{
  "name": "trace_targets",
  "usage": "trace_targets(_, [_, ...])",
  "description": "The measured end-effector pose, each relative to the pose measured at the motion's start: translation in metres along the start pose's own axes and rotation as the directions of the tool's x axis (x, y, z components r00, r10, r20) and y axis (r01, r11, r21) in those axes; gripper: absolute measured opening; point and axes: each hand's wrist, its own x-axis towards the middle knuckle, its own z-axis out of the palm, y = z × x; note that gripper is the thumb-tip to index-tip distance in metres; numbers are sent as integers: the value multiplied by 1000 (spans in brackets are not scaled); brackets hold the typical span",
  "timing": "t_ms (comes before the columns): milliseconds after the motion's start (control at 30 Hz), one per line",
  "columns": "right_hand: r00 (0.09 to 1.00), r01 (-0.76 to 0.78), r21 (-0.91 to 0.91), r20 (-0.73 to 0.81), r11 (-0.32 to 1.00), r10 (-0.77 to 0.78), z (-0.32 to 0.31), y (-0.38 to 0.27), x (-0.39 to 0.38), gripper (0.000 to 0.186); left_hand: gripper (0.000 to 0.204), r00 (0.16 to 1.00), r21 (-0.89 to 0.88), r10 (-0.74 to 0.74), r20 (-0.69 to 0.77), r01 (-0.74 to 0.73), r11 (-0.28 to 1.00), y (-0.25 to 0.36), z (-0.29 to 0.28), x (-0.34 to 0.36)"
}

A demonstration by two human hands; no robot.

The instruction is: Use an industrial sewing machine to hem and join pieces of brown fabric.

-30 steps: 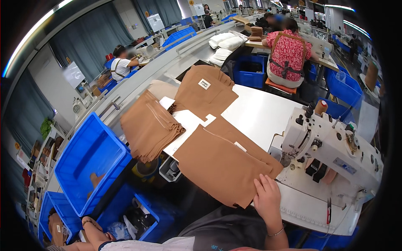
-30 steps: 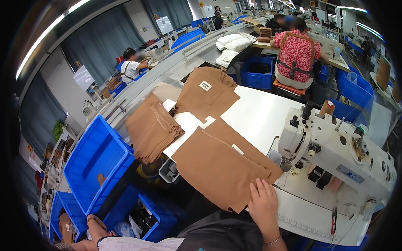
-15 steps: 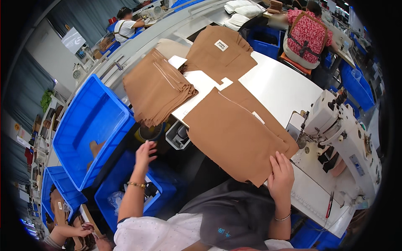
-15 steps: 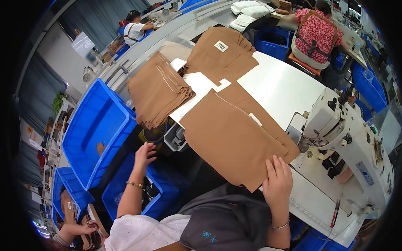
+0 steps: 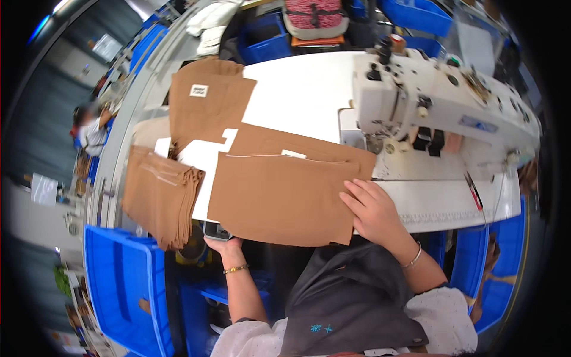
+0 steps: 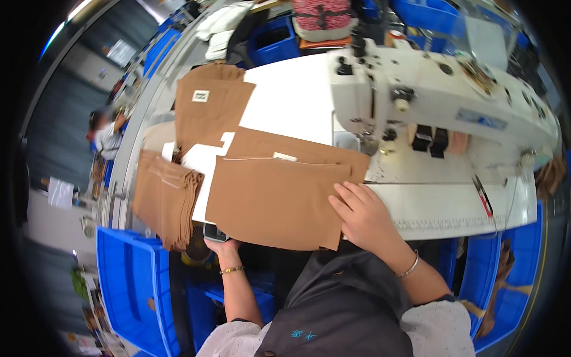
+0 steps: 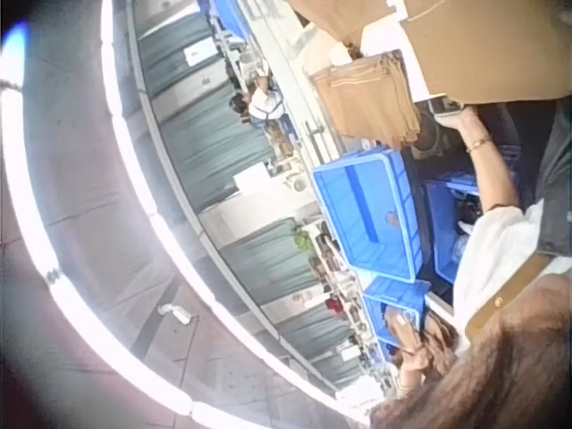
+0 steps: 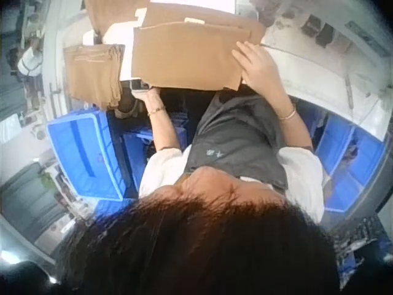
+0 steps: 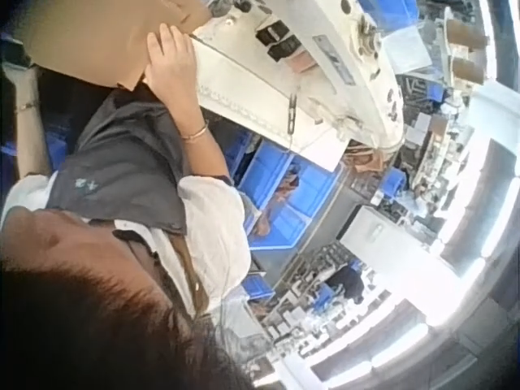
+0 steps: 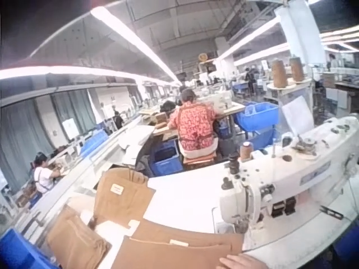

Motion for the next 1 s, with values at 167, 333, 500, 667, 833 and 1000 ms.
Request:
trace_targets(167, [999, 39, -1, -38, 999, -39, 0, 3, -4, 46, 43, 964, 191, 258, -60, -242, 951, -19, 29, 1])
trace_targets(333, [995, 25, -31, -91, 999, -28, 9, 5, -9, 44, 25, 694, 546, 715, -84, -568, 616, -24, 23, -7])
trace_targets(500, [996, 21, 8, -91, 1000, -20, 9, 2, -10, 42, 16, 146, 423, 705, 695, -875, -236, -18, 49, -50])
trace_targets(667, [995, 31, -12, -90, 999, -32, 8, 5, -13, 39, 21, 247, 99, -196, 949, -824, -557, -59, 175, -67])
trace_targets(833, [993, 24, -24, -112, 999, -27, 15, 1, -9, 40, 27, 454, 157, -665, 593, -875, -457, -101, 237, -37])
trace_targets(1000, [988, 75, -32, -132, 997, -78, 16, 4, -10, 35, 28, 297, 182, -716, 632, -955, -236, -108, 257, -28])
